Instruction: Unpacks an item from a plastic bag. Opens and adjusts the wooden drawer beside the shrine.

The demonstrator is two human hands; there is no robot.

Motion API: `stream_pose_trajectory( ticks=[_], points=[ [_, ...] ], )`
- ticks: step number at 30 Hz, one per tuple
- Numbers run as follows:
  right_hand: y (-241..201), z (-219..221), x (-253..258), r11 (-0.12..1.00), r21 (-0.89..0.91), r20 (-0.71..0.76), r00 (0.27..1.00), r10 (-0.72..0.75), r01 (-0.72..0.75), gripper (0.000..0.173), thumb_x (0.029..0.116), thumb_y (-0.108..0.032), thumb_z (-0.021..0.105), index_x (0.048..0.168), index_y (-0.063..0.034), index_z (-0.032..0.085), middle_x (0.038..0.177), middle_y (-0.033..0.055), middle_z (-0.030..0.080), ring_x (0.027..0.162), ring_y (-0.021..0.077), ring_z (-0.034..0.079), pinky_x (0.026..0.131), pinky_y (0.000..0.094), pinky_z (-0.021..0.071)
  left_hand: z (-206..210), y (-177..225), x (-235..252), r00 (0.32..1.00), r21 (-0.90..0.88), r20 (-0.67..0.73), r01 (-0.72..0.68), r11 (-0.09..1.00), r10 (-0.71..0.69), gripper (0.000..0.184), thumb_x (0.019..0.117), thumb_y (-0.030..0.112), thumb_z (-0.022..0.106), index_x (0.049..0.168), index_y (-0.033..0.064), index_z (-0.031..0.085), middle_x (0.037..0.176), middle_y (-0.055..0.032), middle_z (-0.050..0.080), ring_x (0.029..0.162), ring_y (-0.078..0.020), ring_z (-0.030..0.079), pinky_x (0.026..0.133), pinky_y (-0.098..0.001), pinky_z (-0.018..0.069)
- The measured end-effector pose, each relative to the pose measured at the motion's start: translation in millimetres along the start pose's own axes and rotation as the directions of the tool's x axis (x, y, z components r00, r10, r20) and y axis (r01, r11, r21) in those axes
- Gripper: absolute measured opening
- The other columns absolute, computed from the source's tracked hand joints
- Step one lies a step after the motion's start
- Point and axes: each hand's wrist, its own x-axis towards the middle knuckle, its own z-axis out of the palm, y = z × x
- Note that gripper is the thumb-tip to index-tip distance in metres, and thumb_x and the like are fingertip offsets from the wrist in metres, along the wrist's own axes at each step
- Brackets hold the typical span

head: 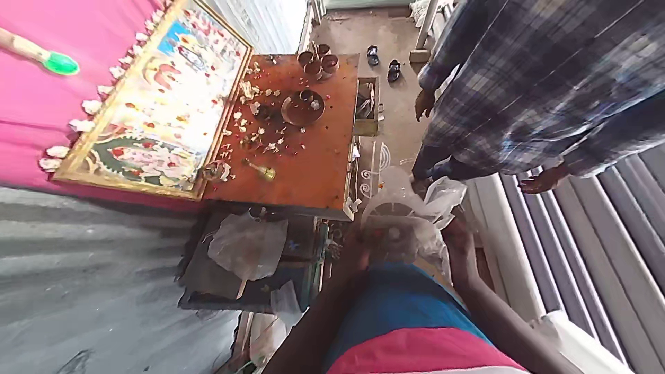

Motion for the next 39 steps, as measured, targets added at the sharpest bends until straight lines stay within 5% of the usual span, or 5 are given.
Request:
stream_pose_trajectory(
  ticks=[15,22,29,33,39],
  points=[
    [41.4,-38.8,18.5,0.965,0.206,0.178,0.976,0.128,-0.165,0.091,0.0907,-0.070,0.059,0.153,-0.0074,0.035,0.139,0.0055,0.061,0.124,0.0204,0.061,0.101,0.0419,0.0540,-13.3,-18.0,1.7,0.998,-0.478,0.036,0.057,0.877,-0.045,0.036,0.0979,0.010,0.061,0.130,-0.0029,0.050,0.108,-0.0150,0.071,0.099,-0.0229,0.072,0.090,-0.0425,0.0605],
    [41.2,13.9,-11.2,0.925,0.295,0.187,0.964,0.188,-0.237,0.062,0.0684,-0.036,0.094,0.119,-0.0158,0.064,0.103,-0.0085,0.073,0.099,0.0037,0.069,0.090,0.0291,0.0590,-17.1,-16.4,3.1,0.991,-0.247,0.117,0.086,0.965,-0.058,0.055,0.0855,-0.004,0.074,0.134,-0.0046,0.047,0.113,-0.0108,0.071,0.104,-0.0167,0.070,0.094,-0.0365,0.0595],
    [54.0,41.0,-3.1,0.874,0.413,-0.161,0.924,0.348,-0.257,0.027,0.1015,-0.013,0.046,0.127,-0.0076,0.052,0.110,0.0021,0.066,0.105,0.0092,0.064,0.091,0.0328,0.0569,-36.2,-20.6,12.9,0.974,-0.097,0.194,0.135,0.986,-0.114,0.057,0.0907,0.001,0.071,0.140,-0.0063,0.043,0.117,-0.0121,0.069,0.105,-0.0153,0.070,0.095,-0.0346,0.0595],
    [68.0,50.0,7.7,0.891,-0.242,0.106,0.923,-0.370,0.385,0.024,0.0902,-0.027,0.069,0.098,-0.0042,0.069,0.103,0.0078,0.070,0.105,0.0130,0.064,0.094,0.0298,0.0534,-45.5,-21.0,14.1,0.992,0.069,0.021,0.120,0.990,-0.121,0.045,0.0972,-0.001,0.054,0.139,-0.0110,0.042,0.119,-0.0123,0.064,0.105,-0.0042,0.064,0.093,-0.0233,0.0554],
    [73.2,63.3,4.0,0.761,-0.430,0.456,0.844,-0.282,0.486,0.014,0.0837,-0.007,0.069,0.096,-0.0067,0.075,0.103,0.0138,0.068,0.100,0.0203,0.066,0.088,0.0311,0.0567,-61.8,-6.1,9.3,0.985,-0.016,-0.045,0.165,0.986,-0.166,0.062,0.1126,0.038,0.010,0.143,-0.0035,0.045,0.126,-0.0124,0.064,0.114,-0.0104,0.063,0.098,-0.0311,0.0533]
  ],
)
